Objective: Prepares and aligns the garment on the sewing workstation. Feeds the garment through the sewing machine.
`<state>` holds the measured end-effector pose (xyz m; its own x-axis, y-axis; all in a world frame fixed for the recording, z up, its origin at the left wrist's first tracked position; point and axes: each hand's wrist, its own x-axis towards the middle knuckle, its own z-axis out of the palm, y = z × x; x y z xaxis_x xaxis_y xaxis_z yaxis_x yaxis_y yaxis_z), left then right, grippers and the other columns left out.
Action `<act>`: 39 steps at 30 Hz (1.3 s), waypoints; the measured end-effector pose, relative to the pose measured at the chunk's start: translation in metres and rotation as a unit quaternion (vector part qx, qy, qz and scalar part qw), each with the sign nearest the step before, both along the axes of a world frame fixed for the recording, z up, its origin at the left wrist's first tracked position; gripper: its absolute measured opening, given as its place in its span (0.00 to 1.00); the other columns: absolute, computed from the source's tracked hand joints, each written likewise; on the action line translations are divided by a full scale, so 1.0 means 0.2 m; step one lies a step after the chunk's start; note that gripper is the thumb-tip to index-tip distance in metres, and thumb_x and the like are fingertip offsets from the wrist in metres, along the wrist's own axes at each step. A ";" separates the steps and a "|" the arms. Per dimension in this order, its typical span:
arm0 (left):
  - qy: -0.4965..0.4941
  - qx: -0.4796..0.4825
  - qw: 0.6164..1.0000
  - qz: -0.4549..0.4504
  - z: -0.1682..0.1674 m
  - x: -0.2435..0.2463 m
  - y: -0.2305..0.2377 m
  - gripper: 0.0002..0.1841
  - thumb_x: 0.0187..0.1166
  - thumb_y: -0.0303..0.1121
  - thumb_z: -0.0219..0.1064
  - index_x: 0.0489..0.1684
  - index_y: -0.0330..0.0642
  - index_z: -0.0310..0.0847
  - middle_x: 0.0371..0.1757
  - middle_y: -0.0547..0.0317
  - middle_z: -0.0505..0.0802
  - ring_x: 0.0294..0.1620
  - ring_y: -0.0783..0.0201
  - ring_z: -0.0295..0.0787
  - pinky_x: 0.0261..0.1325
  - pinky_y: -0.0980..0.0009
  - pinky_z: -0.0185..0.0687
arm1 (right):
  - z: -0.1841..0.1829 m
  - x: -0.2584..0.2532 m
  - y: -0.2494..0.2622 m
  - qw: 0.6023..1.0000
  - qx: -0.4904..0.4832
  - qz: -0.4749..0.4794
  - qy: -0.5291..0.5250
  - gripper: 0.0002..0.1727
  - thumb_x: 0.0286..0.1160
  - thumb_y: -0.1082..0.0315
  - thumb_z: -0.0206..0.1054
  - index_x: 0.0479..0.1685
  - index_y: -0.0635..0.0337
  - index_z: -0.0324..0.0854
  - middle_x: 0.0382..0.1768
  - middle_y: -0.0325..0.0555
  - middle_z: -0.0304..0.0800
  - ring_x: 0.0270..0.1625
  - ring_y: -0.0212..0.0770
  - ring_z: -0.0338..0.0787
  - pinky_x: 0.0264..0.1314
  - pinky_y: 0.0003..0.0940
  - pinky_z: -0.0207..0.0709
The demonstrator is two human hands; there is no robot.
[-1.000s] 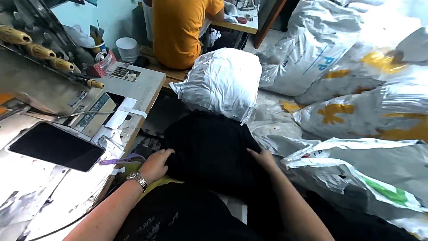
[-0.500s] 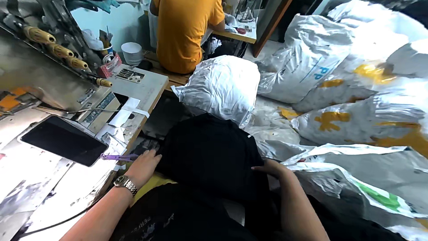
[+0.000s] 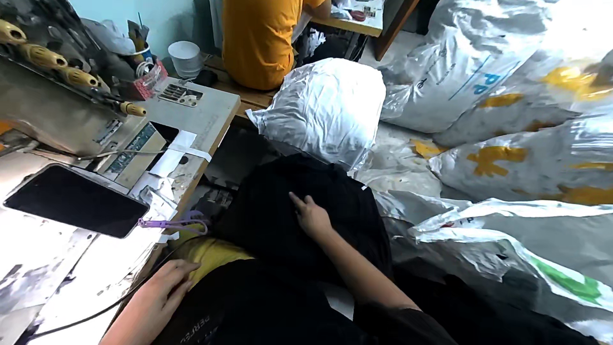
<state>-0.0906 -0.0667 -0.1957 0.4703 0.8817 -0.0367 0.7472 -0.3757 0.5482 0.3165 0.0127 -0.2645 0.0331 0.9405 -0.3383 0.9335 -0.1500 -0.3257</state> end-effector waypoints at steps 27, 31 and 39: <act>-0.029 0.041 0.951 0.304 0.22 -0.43 -0.63 0.16 0.85 0.39 0.64 0.66 0.51 0.87 0.60 0.56 0.93 0.59 0.62 0.91 0.66 0.61 0.86 | -0.05 -0.37 0.02 0.900 0.365 0.153 0.181 0.15 0.76 0.73 0.60 0.51 0.69 0.91 0.43 0.61 0.94 0.45 0.58 0.94 0.49 0.55 0.87; -0.048 0.117 0.912 0.391 0.30 -0.56 -0.81 0.16 0.86 0.38 0.61 0.64 0.45 0.88 0.59 0.54 0.93 0.61 0.64 0.90 0.70 0.65 0.84 | 0.14 -0.87 0.12 0.794 0.408 0.311 0.326 0.15 0.75 0.69 0.60 0.46 0.64 0.93 0.32 0.50 0.92 0.34 0.39 0.89 0.41 0.29 0.85; 0.143 0.227 0.759 0.593 0.32 -0.76 -0.97 0.16 0.82 0.40 0.64 0.61 0.48 0.90 0.65 0.51 0.90 0.75 0.50 0.82 0.79 0.49 0.73 | 0.37 -1.79 0.07 0.640 0.304 0.575 0.410 0.15 0.74 0.67 0.61 0.50 0.53 0.93 0.25 0.39 0.90 0.24 0.36 0.87 0.27 0.35 0.83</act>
<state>-0.2427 -0.2616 -0.1317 -0.6343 0.6313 0.4463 0.7716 0.5529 0.3146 -0.0407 0.0268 -0.1912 -0.7524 0.1504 0.6413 -0.2086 0.8691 -0.4485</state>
